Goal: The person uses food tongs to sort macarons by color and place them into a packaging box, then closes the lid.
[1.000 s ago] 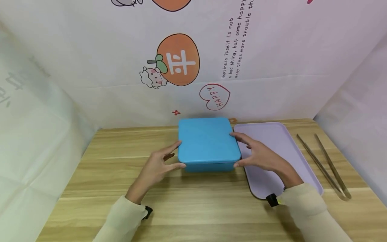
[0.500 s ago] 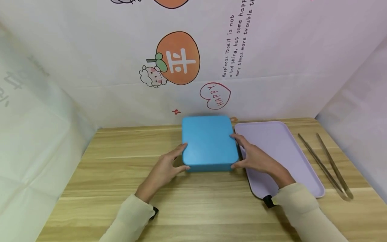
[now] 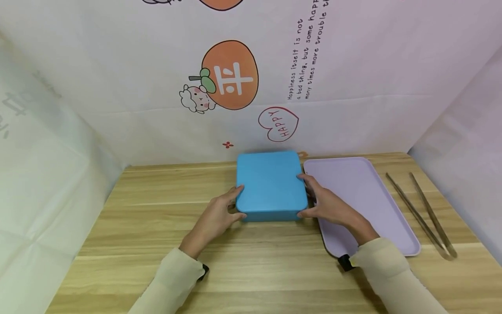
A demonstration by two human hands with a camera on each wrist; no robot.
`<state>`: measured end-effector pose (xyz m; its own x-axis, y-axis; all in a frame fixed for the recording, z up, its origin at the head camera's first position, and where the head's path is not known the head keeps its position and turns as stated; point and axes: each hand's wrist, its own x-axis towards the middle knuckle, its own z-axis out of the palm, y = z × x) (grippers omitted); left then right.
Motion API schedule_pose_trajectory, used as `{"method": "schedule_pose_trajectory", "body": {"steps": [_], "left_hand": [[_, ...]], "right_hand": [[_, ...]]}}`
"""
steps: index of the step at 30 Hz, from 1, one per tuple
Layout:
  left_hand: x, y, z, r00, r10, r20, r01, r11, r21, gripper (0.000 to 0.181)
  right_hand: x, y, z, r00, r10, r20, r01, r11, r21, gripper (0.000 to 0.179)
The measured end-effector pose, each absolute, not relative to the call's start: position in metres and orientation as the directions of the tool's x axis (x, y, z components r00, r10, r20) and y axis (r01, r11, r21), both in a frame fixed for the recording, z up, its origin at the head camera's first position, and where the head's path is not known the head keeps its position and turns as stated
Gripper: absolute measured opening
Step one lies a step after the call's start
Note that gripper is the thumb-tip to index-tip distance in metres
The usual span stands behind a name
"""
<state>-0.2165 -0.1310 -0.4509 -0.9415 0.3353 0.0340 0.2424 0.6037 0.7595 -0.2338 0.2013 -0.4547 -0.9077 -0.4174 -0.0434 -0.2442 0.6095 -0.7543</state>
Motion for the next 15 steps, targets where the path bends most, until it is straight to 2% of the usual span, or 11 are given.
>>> {"method": "schedule_pose_trajectory", "body": {"steps": [15], "left_hand": [[-0.2145,-0.1279,-0.448,-0.946,0.325,0.01,0.221,0.619,0.753,0.072]], "right_hand": [[-0.2297,0.2008,-0.4548,-0.911,-0.409,-0.049,-0.232,0.607,-0.76,0.101]]}}
